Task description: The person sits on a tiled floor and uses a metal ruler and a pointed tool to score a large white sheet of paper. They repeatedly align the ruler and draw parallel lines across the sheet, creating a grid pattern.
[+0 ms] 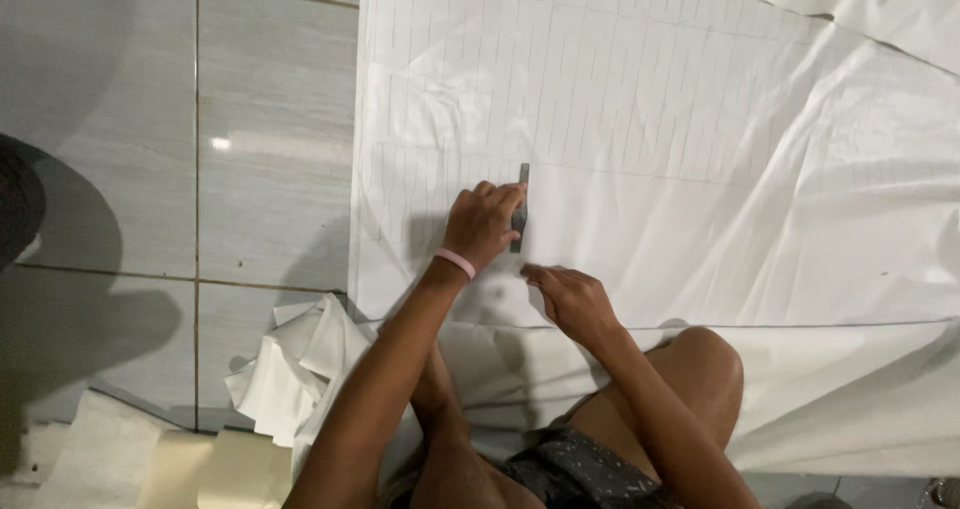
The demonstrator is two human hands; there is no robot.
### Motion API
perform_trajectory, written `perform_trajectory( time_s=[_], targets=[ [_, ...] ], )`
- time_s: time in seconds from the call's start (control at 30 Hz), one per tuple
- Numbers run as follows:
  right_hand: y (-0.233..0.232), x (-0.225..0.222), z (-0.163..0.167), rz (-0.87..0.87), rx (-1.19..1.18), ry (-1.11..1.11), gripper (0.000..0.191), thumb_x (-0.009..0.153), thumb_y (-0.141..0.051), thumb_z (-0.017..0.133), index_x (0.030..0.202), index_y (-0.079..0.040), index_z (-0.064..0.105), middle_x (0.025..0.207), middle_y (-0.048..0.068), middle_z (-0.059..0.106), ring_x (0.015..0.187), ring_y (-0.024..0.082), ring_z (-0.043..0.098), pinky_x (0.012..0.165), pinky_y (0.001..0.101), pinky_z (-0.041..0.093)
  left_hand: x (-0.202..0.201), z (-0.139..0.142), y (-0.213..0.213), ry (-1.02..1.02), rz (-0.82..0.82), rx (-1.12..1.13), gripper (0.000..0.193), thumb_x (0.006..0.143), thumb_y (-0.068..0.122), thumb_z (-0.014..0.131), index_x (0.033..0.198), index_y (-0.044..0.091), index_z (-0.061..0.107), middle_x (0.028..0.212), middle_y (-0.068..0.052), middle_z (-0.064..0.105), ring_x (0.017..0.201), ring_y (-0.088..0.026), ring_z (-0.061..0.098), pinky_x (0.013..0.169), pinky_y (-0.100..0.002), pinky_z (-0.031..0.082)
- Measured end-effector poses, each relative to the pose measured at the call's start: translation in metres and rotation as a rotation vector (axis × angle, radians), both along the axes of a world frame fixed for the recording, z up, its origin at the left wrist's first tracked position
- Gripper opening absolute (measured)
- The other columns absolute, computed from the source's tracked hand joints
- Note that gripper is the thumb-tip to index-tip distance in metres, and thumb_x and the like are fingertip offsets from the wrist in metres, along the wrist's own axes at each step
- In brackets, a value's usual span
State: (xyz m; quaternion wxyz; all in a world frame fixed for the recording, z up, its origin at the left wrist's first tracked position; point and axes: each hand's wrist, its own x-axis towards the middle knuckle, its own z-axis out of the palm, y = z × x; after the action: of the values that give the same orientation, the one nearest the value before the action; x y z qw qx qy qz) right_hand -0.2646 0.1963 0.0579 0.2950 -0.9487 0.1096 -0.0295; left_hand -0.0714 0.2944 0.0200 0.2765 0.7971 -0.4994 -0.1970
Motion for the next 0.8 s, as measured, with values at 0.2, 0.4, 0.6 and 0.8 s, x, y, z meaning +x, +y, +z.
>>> perform_trajectory(
  time_s=[0.2, 0.4, 0.6, 0.8],
  targets=[
    [-0.007, 0.005, 0.006, 0.007, 0.052, -0.04, 0.023, 0.093, 0.003, 0.06, 0.111, -0.005, 0.072, 0.104, 0.006, 0.079, 0.085, 0.022, 0.077, 0.071, 0.0351, 0.063, 0.0, -0.002, 0.0, 0.068, -0.011, -0.015, 0.068, 0.067, 0.02, 0.092, 0.128, 0.012, 0.063, 0.117, 0.005, 0.07, 0.099, -0.019, 0.063, 0.08, -0.037, 0.049],
    [-0.012, 0.011, 0.002, -0.078, 0.102, 0.007, 0.022, 0.096, 0.004, 0.057, 0.111, -0.003, 0.071, 0.107, 0.007, 0.079, 0.085, 0.024, 0.077, 0.072, 0.0354, 0.063, 0.001, -0.01, 0.002, 0.049, 0.003, -0.053, 0.07, 0.065, 0.019, 0.093, 0.128, 0.013, 0.062, 0.113, 0.006, 0.07, 0.099, -0.02, 0.062, 0.078, -0.037, 0.047],
    [-0.024, 0.028, -0.011, -0.191, 0.148, -0.055, 0.023, 0.099, 0.004, 0.054, 0.114, -0.003, 0.069, 0.107, 0.008, 0.078, 0.088, 0.024, 0.078, 0.071, 0.0342, 0.063, 0.002, -0.01, 0.005, 0.082, 0.002, -0.075, 0.074, 0.065, 0.022, 0.093, 0.131, 0.014, 0.06, 0.113, 0.007, 0.068, 0.101, -0.02, 0.062, 0.084, -0.037, 0.047],
    [-0.031, 0.038, -0.015, -0.274, 0.186, -0.039, 0.02, 0.101, 0.003, 0.058, 0.112, -0.007, 0.07, 0.106, 0.007, 0.079, 0.077, 0.024, 0.076, 0.063, 0.035, 0.061, 0.004, -0.007, 0.006, 0.069, -0.01, -0.085, 0.075, 0.066, 0.018, 0.092, 0.133, 0.015, 0.058, 0.113, 0.007, 0.067, 0.103, -0.02, 0.062, 0.085, -0.037, 0.047]
  ],
)
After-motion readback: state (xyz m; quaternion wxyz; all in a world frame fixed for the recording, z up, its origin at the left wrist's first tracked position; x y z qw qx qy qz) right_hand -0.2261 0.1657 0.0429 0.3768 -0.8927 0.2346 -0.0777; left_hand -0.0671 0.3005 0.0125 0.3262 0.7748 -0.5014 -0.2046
